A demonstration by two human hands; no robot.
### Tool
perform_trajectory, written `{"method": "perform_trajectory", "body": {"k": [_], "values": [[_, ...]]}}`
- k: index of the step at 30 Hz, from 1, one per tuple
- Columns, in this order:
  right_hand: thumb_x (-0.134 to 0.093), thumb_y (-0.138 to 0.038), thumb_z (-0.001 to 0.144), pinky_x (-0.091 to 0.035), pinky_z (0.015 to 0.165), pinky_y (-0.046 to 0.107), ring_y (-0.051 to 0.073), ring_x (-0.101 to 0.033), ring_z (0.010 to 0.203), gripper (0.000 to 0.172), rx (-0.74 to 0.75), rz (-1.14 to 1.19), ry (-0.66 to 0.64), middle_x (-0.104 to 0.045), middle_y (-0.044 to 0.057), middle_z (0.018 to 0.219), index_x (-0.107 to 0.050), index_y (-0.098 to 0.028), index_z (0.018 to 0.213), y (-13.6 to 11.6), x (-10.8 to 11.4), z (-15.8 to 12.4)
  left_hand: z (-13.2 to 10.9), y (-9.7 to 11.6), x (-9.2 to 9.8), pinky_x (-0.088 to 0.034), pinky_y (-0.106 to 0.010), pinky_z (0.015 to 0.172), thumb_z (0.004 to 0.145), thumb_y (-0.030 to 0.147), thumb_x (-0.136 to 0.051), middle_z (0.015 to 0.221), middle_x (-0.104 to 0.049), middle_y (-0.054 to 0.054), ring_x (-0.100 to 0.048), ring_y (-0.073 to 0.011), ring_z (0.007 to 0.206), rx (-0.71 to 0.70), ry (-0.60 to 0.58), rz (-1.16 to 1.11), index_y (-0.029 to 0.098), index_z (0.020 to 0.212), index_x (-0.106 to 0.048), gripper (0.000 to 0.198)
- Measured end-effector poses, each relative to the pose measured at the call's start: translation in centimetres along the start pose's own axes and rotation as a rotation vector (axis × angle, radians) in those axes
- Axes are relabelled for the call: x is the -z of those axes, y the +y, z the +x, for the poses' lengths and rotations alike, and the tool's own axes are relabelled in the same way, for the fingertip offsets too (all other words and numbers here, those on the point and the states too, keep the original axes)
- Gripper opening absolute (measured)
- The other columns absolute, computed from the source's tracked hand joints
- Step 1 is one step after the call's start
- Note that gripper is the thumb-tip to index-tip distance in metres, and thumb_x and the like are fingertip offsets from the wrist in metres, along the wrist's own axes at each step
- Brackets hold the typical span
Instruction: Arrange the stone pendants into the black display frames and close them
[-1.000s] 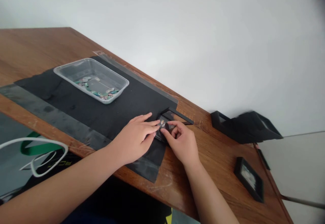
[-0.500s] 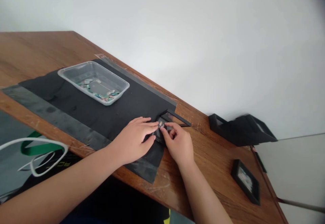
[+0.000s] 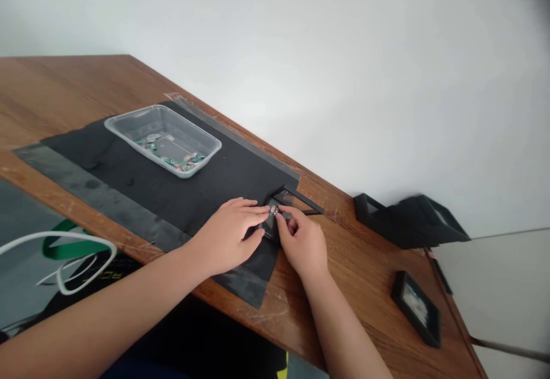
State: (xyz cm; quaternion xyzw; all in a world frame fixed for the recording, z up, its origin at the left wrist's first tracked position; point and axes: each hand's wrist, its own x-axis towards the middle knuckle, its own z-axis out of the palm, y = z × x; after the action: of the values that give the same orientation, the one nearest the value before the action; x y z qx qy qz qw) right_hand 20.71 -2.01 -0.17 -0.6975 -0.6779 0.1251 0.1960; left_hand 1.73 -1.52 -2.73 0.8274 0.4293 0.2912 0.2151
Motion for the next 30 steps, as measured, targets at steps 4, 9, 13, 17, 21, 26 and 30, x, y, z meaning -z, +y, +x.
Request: {"method": "perform_trajectory", "body": {"k": [4,9,13,17,21,26,30], "values": [[-0.057,-0.039,0.094,-0.034,0.055,0.025,0.014,-0.053,0.054,0.028,0.008,0.003,-0.011,-0.058,-0.005,0.057,-0.075,-0.03,0.114,0.03,0.12,-0.12,-0.01,0.02,0.03,-0.038,-0.054,0.119,0.097,0.027,-0.052,0.141,-0.064,-0.006,-0.055,-0.0291,0.136,0.006,-0.009,0.013,0.018,0.137,-0.064,0.043],[-0.058,-0.037,0.092,-0.034,0.056,0.024,0.014,-0.055,0.054,0.029,0.026,0.011,-0.016,-0.057,-0.005,0.057,-0.074,-0.028,0.115,0.01,0.2,-0.25,-0.01,-0.01,-0.06,-0.037,-0.053,0.12,0.096,0.026,-0.053,0.142,-0.064,-0.004,-0.055,-0.0285,0.137,0.006,-0.009,0.019,0.021,0.138,-0.063,0.044],[-0.058,-0.037,0.092,-0.034,0.055,0.024,0.014,-0.055,0.054,0.029,0.026,0.018,-0.03,-0.056,-0.006,0.057,-0.074,-0.029,0.115,0.02,0.25,-0.27,-0.08,0.11,0.01,-0.037,-0.054,0.119,0.096,0.025,-0.054,0.144,-0.063,-0.004,-0.054,-0.0289,0.137,0.003,-0.013,0.023,0.025,0.136,-0.066,0.043],[-0.059,-0.035,0.091,-0.036,0.057,0.025,0.014,-0.055,0.055,0.028,0.032,0.019,-0.031,-0.056,-0.006,0.057,-0.075,-0.027,0.113,0.04,0.24,-0.25,-0.08,0.36,0.23,-0.039,-0.057,0.116,0.089,0.027,-0.064,0.152,-0.054,-0.005,-0.046,-0.0339,0.143,0.025,-0.015,0.027,0.033,0.126,-0.073,0.039],[-0.06,-0.036,0.091,-0.034,0.057,0.025,0.014,-0.054,0.055,0.027,0.017,0.0,-0.029,-0.056,-0.005,0.056,-0.075,-0.028,0.112,-0.11,0.21,-0.31,0.0,0.5,0.38,-0.038,-0.058,0.116,0.087,0.028,-0.066,0.151,-0.055,-0.004,-0.047,-0.0343,0.142,0.01,-0.05,0.028,0.033,0.124,-0.074,0.038],[-0.059,-0.038,0.092,-0.033,0.056,0.025,0.015,-0.054,0.056,0.027,-0.006,-0.018,-0.026,-0.057,-0.005,0.058,-0.075,-0.029,0.111,-0.31,0.27,-0.48,0.09,0.51,0.36,-0.038,-0.058,0.117,0.09,0.026,-0.06,0.144,-0.062,0.0,-0.052,-0.0328,0.139,0.001,-0.052,0.029,0.033,0.116,-0.077,0.032],[-0.06,-0.039,0.092,-0.033,0.054,0.025,0.015,-0.054,0.055,0.027,0.01,-0.031,-0.028,-0.059,-0.004,0.059,-0.075,-0.028,0.112,-0.33,0.34,-0.45,0.29,0.52,0.19,-0.041,-0.057,0.115,0.086,0.024,-0.065,0.142,-0.064,0.0,-0.053,-0.0333,0.137,-0.006,-0.029,0.014,0.031,0.114,-0.077,0.031]]}}
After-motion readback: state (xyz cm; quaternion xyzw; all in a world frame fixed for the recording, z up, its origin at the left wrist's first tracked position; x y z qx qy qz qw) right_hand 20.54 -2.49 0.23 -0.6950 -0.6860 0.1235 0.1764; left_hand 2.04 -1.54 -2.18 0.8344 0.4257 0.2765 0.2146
